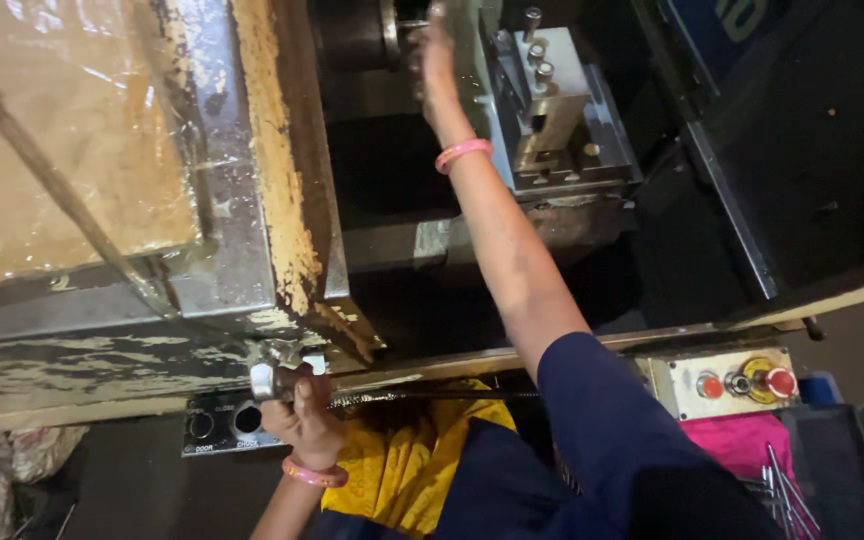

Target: The person repeatedly opens a machine door, inserts a metal rod into the interior mechanism, and closes the door. This cycle is performed multiple times in a factory setting.

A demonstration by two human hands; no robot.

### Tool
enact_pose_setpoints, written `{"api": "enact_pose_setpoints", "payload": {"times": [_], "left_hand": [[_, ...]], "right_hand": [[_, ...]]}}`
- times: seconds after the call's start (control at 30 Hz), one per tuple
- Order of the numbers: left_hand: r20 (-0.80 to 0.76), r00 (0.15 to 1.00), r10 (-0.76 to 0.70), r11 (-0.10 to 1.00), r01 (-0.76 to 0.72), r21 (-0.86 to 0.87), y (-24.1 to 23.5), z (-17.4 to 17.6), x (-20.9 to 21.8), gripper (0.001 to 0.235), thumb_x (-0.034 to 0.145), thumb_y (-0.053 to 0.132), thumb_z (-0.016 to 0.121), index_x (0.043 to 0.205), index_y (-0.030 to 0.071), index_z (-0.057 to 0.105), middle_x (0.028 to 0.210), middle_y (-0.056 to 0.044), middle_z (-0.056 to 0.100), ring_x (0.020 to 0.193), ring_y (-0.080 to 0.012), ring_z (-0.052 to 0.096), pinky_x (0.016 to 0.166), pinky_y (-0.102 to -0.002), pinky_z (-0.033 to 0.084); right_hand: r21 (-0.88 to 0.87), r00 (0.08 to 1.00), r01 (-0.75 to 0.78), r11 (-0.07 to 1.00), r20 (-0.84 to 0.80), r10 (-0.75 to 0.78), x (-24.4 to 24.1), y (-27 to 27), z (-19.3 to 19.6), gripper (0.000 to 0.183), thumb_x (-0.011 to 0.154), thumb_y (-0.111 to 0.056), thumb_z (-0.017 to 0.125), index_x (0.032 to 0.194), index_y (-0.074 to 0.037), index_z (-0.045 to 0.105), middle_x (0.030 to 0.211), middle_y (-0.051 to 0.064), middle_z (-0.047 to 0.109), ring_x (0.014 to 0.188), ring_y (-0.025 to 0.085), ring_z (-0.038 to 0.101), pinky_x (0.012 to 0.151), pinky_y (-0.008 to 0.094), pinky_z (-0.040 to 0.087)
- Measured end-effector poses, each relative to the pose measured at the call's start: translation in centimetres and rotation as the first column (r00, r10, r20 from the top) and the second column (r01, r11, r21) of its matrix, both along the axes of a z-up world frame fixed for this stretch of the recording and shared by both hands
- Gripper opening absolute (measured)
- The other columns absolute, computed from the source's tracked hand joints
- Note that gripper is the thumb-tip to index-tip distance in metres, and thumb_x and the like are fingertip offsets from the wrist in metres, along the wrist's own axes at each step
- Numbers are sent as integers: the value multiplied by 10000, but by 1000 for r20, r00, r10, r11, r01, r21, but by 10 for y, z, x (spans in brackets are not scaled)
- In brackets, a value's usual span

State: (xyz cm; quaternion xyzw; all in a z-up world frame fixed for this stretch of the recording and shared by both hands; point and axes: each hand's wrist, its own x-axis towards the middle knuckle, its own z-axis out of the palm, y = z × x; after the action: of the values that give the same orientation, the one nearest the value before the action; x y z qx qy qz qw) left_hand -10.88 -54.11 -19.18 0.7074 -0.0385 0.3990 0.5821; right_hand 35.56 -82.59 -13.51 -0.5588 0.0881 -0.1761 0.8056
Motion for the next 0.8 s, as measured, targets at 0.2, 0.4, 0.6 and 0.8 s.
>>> {"api": "enact_pose_setpoints", "payload": {"times": [0.2, 0.4, 0.6, 0.8], "left_hand": [[-30, 999, -23, 997, 25, 76, 6, -7, -7, 310, 1038, 261, 565, 835, 33, 614, 674, -50, 595, 584, -176, 526, 578, -325, 392], [39, 991, 125, 803, -124, 582, 21, -12, -12, 249, 1037, 196, 521, 1001, 24, 697, 795, -155, 610, 710, -349, 562, 660, -460, 427], [-87, 994, -66, 842, 102, 530, 66, 14, -26, 367, 960, 297, 649, 1154, -3, 564, 1056, -222, 573, 968, -419, 563, 855, -512, 457], [-223, 853, 471, 237, 121, 964, 183, 47, -23, 241, 940, 267, 542, 991, 126, 731, 1081, -124, 722, 932, -340, 665, 789, -508, 475]], "right_hand": [[-161, 852, 343, 926, 467, -235, 26, -10, -25, 574, 1088, -560, 486, 882, -32, 576, 741, 35, 508, 657, 192, 508, 562, 363, 368], [-214, 933, 274, 938, 295, -206, 22, -19, -42, 499, 1064, -504, 487, 861, -56, 569, 707, 23, 497, 612, 180, 490, 526, 352, 349], [-199, 990, 83, 976, 127, -58, 15, 25, -67, 426, 1039, -449, 489, 839, -80, 561, 673, 11, 486, 566, 168, 471, 490, 341, 330], [-166, 996, -48, 985, 63, 60, 33, 59, -78, 356, 1014, -394, 491, 818, -104, 554, 639, -2, 475, 521, 156, 453, 454, 331, 311]]}}
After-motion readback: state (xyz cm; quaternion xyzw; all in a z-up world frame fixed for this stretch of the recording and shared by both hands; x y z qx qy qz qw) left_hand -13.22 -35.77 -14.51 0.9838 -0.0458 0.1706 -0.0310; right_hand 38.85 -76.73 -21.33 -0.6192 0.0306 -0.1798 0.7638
